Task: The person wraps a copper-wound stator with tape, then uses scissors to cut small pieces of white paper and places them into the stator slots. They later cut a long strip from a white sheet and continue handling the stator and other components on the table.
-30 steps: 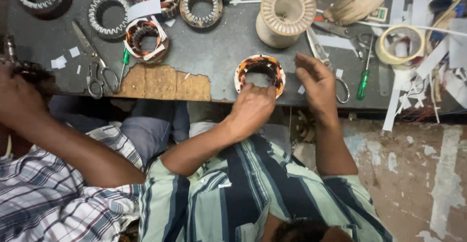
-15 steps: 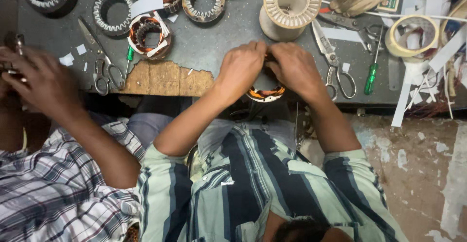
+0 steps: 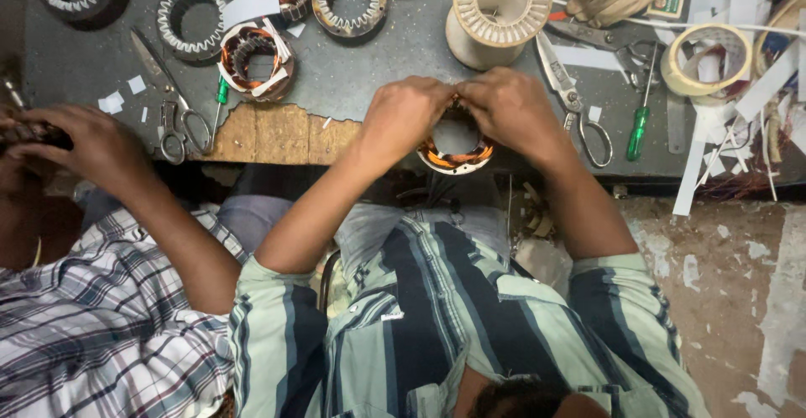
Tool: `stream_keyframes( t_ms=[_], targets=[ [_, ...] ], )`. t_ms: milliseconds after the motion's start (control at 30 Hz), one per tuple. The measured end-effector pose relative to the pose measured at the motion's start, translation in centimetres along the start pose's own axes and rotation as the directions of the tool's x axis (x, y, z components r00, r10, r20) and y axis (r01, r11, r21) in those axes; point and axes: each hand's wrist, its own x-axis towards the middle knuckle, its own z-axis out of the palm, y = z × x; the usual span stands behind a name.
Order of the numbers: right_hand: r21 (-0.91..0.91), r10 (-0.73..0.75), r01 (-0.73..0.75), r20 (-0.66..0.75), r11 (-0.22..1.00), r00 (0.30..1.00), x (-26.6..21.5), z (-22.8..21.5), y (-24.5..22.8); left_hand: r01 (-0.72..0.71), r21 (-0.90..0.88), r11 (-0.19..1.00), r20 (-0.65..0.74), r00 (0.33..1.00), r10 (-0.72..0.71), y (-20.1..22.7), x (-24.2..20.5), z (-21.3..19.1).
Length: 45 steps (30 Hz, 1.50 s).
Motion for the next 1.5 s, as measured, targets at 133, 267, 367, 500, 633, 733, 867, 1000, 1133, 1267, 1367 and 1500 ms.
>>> stream_keyframes(
  t_ms=[133, 267, 367, 500, 633, 733, 867, 1000, 1133, 1267, 1367, 1500],
  targets=[
    [0.384, 0.23, -0.198, -0.037, 0.902, 0.973, -0.5, -0.2, 0.4, 0.218, -0.025, 0.976, 0.166, 0.963, -0.211, -0.1, 0.0, -2.5],
    [0.463, 0.189, -0.111, -0.125, 0.88, 0.974, -1.4, 1.1, 0.9, 0.193, -0.011, 0.981, 0.097, 0.977, -0.191, 0.6, 0.3, -3.5],
    [0.577, 0.244, -0.117, -0.148, 0.808, 0.958, -0.8, 2.7, 0.9, 0.109, -0.132, 0.985, -0.054, 0.992, -0.117, 1.3, 0.5, -3.3],
    [0.747, 0.429, -0.176, -0.159, 0.641, 0.889, -1.4, 4.6, 1.1, 0.198, -0.342, 0.919, -0.219, 0.934, -0.283, 2.0, 2.0, -1.2],
    [0.868, 0.518, -0.109, -0.184, 0.484, 0.835, -1.4, 6.9, 0.9, 0.244, -0.114, 0.963, -0.11, 0.96, -0.256, 3.0, 1.1, -0.3],
    [0.778, 0.486, -0.155, -0.212, 0.609, 0.848, -1.7, 7.3, 1.3, 0.19, -0.111, 0.975, -0.074, 0.977, -0.199, 2.6, 1.5, -0.5],
    [0.699, 0.466, -0.179, -0.243, 0.692, 0.851, -1.8, 7.1, 1.2, 0.238, -0.209, 0.948, -0.225, 0.932, -0.284, 2.0, 2.2, -0.8],
    [0.727, 0.452, -0.16, -0.224, 0.668, 0.863, -1.4, 6.6, 1.3, 0.191, -0.13, 0.973, -0.085, 0.976, -0.203, 1.9, 1.9, -0.7],
    [0.6, 0.424, -0.197, -0.264, 0.776, 0.866, -1.8, 6.7, 1.2, 0.198, -0.215, 0.956, -0.127, 0.965, -0.228, 1.2, 1.9, -0.8],
    [0.742, 0.485, -0.196, -0.195, 0.642, 0.853, -1.5, 6.4, 0.9, 0.296, -0.145, 0.944, -0.099, 0.945, -0.312, 2.0, 2.5, -1.1],
    [0.681, 0.483, -0.209, -0.24, 0.702, 0.842, -1.6, 6.3, 0.9, 0.149, -0.13, 0.98, -0.034, 0.987, -0.155, 2.4, 2.1, -2.0],
    [0.555, 0.424, -0.204, -0.303, 0.806, 0.853, -1.8, 6.5, 0.8, 0.195, -0.241, 0.951, -0.132, 0.964, -0.231, 1.5, 2.0, -2.0]
  ],
)
